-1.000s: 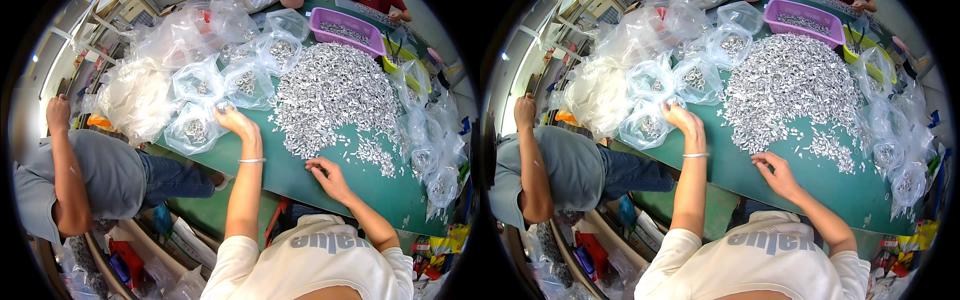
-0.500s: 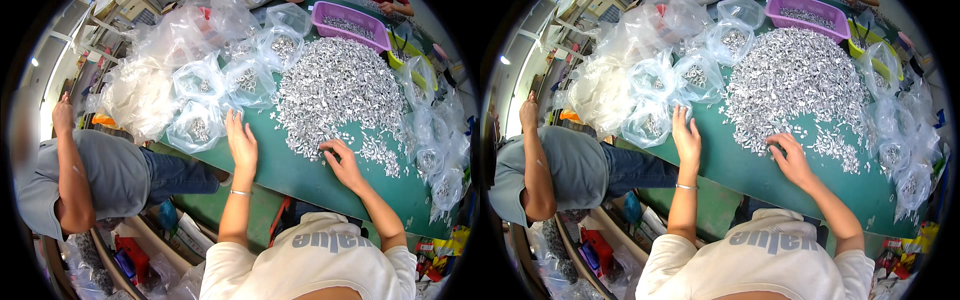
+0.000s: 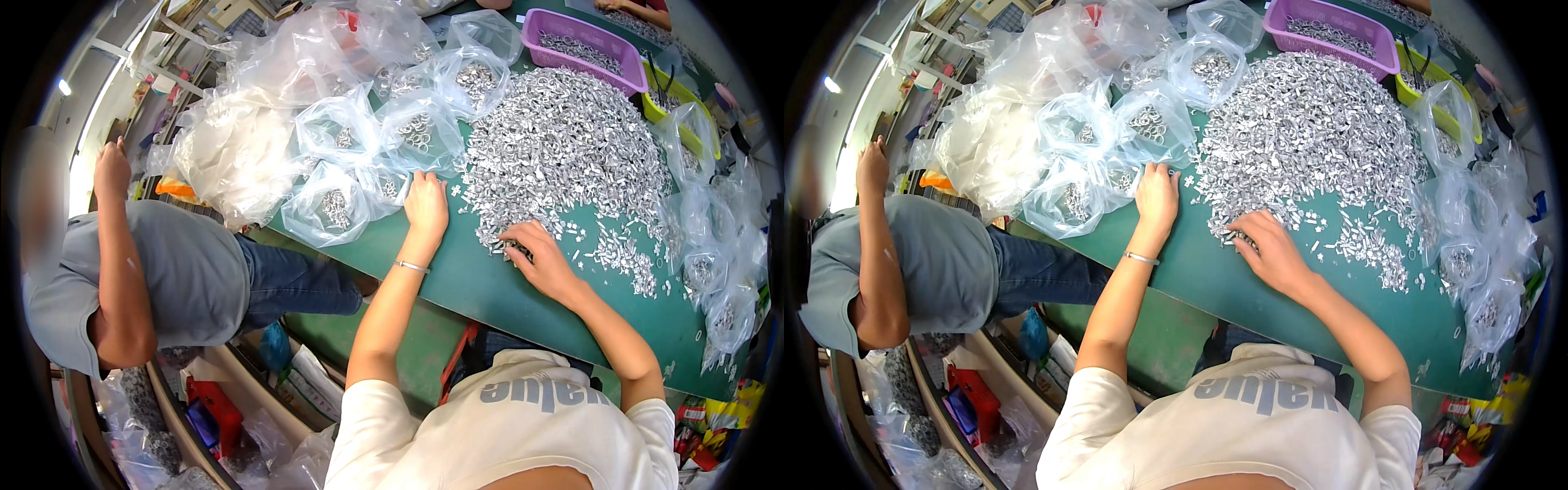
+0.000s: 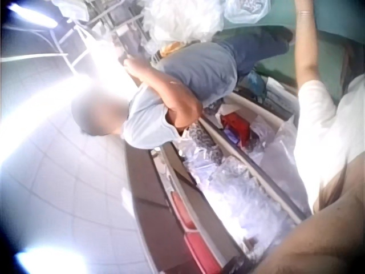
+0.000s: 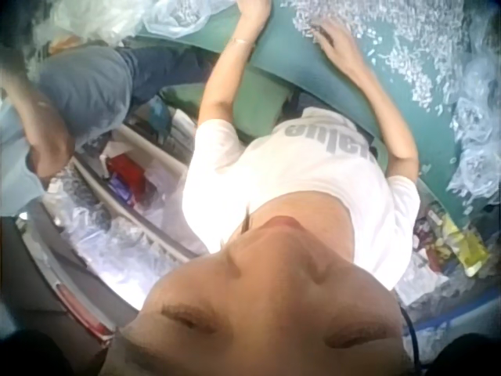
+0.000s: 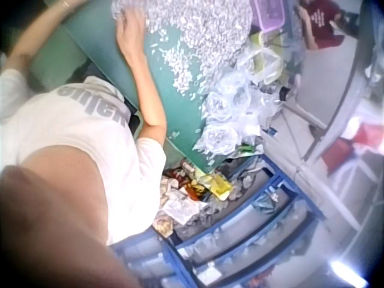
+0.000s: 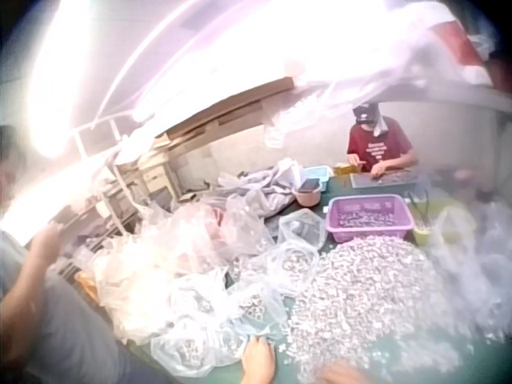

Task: The person sorts a large pile of small silver metal hardware pieces on a green table. They use their hands to separate different types of items, such as washers and fasteners, into smaller piles and occasionally transfer them into clear plastic bags.

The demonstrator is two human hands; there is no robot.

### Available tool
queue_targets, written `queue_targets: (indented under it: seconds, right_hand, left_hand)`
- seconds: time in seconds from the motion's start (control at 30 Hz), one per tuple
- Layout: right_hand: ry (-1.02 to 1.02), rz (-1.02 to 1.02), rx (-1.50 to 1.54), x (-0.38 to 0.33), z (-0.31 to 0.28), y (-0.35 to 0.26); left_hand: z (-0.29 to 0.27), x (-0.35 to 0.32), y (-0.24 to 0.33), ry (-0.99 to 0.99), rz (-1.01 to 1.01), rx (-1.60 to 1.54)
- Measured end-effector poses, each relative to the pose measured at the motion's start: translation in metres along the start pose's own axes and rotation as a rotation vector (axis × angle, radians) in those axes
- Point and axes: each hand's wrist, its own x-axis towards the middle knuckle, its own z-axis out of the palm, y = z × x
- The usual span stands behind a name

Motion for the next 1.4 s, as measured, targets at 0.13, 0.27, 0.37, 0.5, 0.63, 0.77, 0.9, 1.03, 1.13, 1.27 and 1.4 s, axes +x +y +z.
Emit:
queue_targets:
  seconds: [0.13,0.27,0.37,0.5,0.63,0.77,0.9,1.03,1.13,1.27,1.4]
  right_hand:
    - [0.020,0.024,0.031,-0.007,-0.005,0.001]
    - [0.011,0.045,0.038,-0.011,-0.007,0.004]
    - [0.015,0.030,0.032,-0.009,-0.003,0.003]
    - [0.101,0.008,-0.077,-0.005,-0.003,0.011]
    - [0.036,-0.150,-0.338,0.001,0.007,0.006]
    - [-0.142,-0.178,-0.507,0.005,0.016,0.022]
    - [-0.235,-0.156,-0.613,-0.018,0.002,0.027]
    - [-0.161,-0.090,-0.582,-0.041,-0.023,0.031]
    - [-0.100,-0.004,-0.621,-0.059,-0.044,0.037]
    - [0.088,0.094,-0.651,-0.084,-0.061,0.041]
    - [0.149,0.101,-0.554,-0.083,-0.055,0.030]
  left_hand:
    - [-0.018,-0.011,0.005,0.025,-0.051,-0.108]
    - [-0.052,-0.009,-0.016,0.252,-0.033,-0.028]
    - [-0.054,-0.009,-0.025,0.283,-0.017,0.089]
    - [-0.066,-0.027,-0.001,0.250,0.019,-0.081]
    - [-0.048,-0.064,0.021,0.003,0.164,-0.265]
    - [-0.028,-0.068,0.045,-0.237,0.319,-0.438]
    - [-0.017,-0.089,0.059,-0.366,0.374,-0.412]
    - [-0.019,-0.125,0.085,-0.424,0.452,-0.425]
    - [-0.020,-0.133,0.103,-0.521,0.522,-0.611]
    - [-0.026,-0.118,0.108,-0.339,0.531,-0.564]
    - [-0.008,-0.122,0.107,-0.332,0.415,-0.395]
